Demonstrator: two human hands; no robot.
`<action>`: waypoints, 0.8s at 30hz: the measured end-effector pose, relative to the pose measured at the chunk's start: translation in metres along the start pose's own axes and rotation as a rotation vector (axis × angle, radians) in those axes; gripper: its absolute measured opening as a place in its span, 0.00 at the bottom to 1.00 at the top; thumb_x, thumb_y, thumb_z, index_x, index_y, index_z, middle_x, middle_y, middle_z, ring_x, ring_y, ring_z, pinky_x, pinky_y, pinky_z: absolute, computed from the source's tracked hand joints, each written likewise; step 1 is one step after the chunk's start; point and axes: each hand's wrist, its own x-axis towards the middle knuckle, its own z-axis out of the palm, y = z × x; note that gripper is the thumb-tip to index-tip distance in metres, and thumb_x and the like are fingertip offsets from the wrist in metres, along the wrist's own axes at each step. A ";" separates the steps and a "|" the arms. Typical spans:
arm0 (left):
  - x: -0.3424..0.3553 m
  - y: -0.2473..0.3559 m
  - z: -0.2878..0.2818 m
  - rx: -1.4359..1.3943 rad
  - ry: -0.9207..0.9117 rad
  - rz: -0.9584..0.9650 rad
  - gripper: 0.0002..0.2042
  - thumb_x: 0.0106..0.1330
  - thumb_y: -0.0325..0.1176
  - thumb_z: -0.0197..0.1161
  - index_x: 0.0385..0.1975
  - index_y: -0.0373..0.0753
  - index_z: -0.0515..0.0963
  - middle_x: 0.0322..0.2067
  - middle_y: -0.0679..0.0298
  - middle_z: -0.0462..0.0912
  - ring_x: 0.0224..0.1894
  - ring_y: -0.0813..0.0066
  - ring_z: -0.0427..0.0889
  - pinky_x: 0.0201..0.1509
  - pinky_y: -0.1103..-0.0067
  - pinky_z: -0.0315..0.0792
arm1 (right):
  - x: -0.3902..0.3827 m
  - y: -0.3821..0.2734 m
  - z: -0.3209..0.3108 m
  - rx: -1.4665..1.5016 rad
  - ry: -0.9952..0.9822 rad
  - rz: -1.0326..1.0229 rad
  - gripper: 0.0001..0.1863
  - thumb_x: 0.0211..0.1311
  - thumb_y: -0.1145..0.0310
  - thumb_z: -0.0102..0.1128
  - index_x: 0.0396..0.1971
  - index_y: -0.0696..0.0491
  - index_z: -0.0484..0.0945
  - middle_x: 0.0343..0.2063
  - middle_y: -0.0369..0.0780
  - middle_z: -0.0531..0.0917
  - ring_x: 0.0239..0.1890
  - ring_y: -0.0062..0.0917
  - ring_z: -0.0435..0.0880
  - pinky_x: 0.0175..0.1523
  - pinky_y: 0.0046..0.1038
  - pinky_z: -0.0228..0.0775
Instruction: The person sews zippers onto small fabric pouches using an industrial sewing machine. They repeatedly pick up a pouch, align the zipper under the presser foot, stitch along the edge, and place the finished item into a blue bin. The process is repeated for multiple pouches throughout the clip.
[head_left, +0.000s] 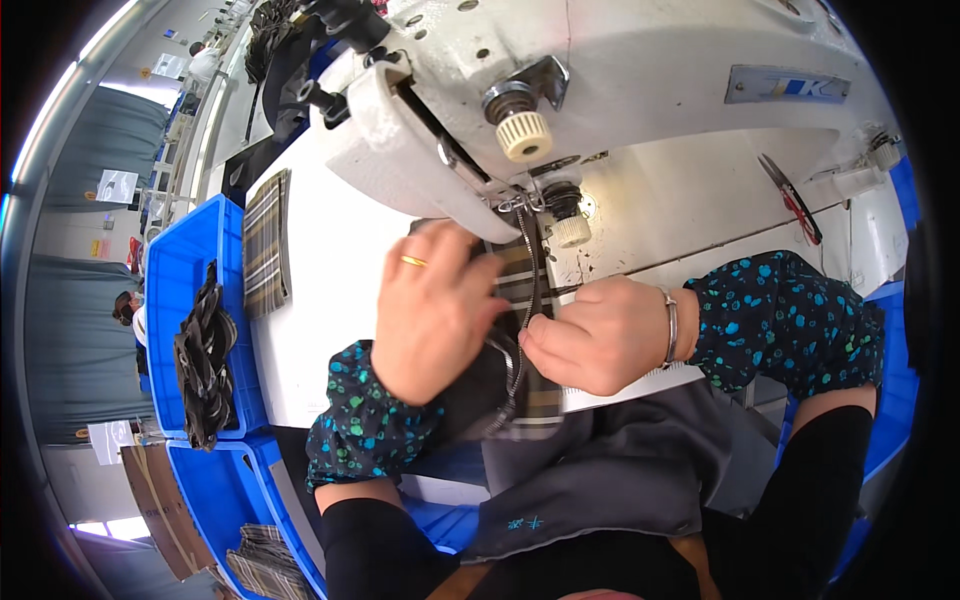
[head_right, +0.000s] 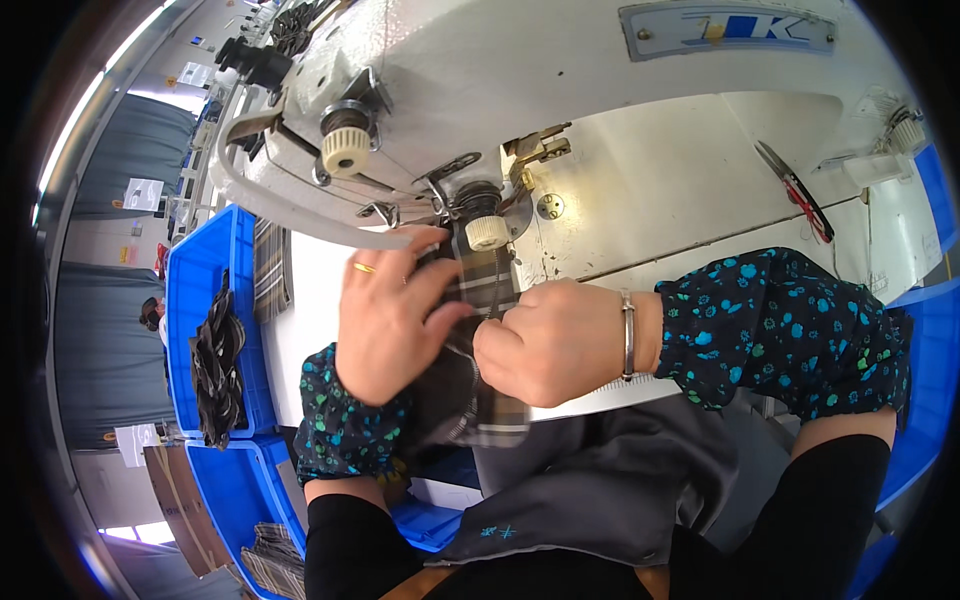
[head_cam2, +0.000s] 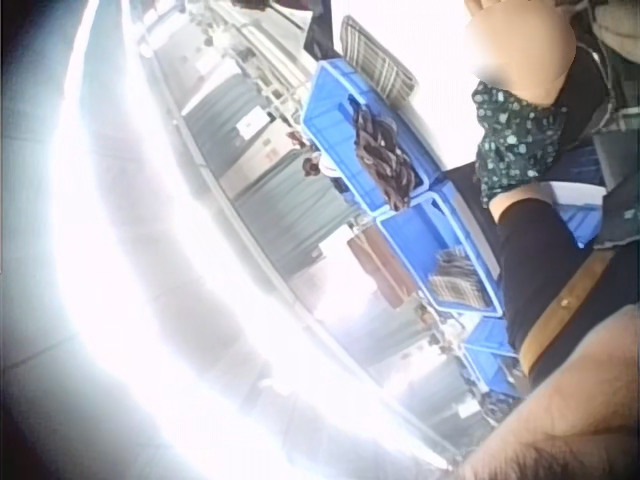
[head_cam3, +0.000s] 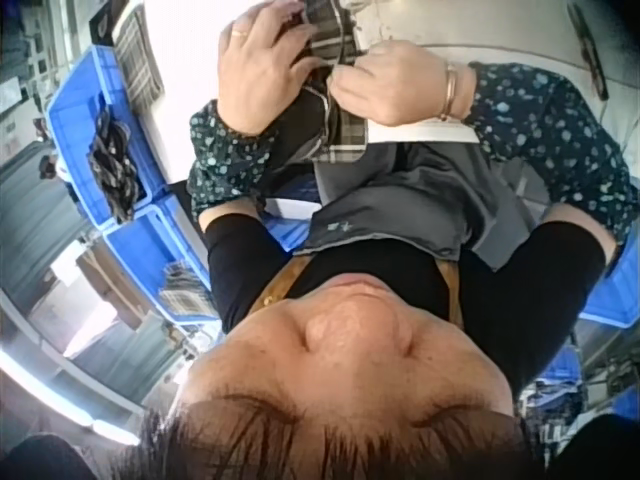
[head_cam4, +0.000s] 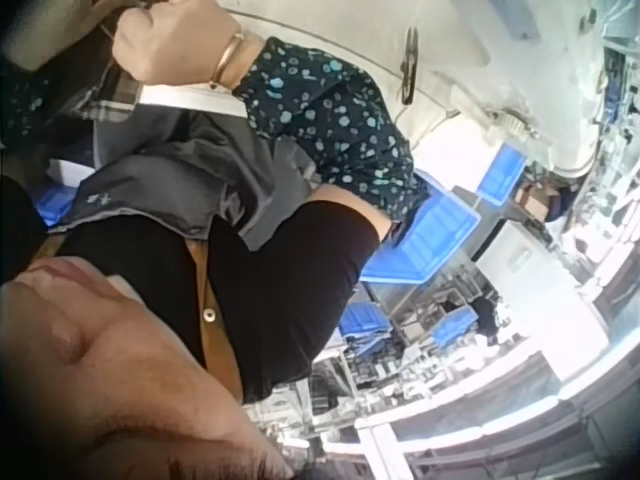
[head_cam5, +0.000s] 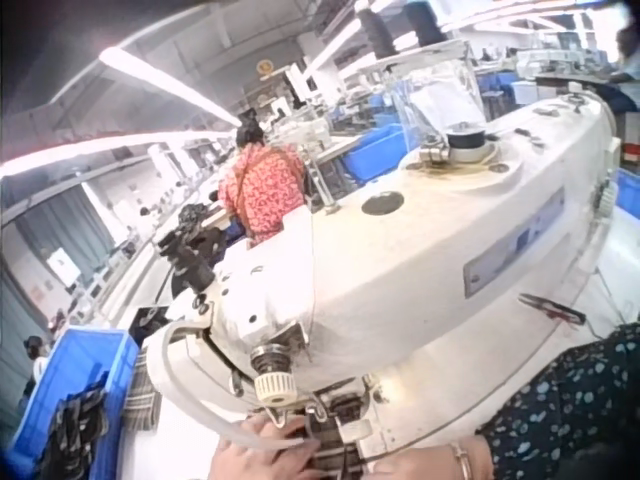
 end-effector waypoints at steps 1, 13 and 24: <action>-0.001 0.004 0.001 -0.140 -0.063 0.065 0.21 0.47 0.30 0.75 0.44 0.41 0.83 0.50 0.61 0.80 0.56 0.58 0.78 0.61 0.62 0.70 | 0.001 0.001 0.000 -0.015 0.039 0.000 0.06 0.43 0.65 0.63 0.18 0.50 0.75 0.21 0.32 0.70 0.18 0.18 0.74 0.20 0.22 0.66; -0.015 -0.004 0.024 -0.073 -0.088 0.147 0.16 0.55 0.29 0.68 0.45 0.42 0.86 0.51 0.70 0.85 0.53 0.71 0.82 0.68 0.58 0.67 | 0.003 -0.003 -0.042 0.168 -0.469 -0.082 0.10 0.45 0.63 0.62 0.15 0.53 0.78 0.20 0.37 0.75 0.21 0.23 0.78 0.21 0.24 0.68; -0.016 0.009 0.014 -0.058 -0.104 0.101 0.18 0.54 0.29 0.69 0.47 0.44 0.86 0.50 0.68 0.86 0.53 0.70 0.83 0.68 0.55 0.66 | -0.003 -0.023 -0.010 -0.134 -0.252 -0.123 0.14 0.45 0.63 0.60 0.20 0.61 0.82 0.24 0.53 0.84 0.20 0.26 0.80 0.22 0.22 0.67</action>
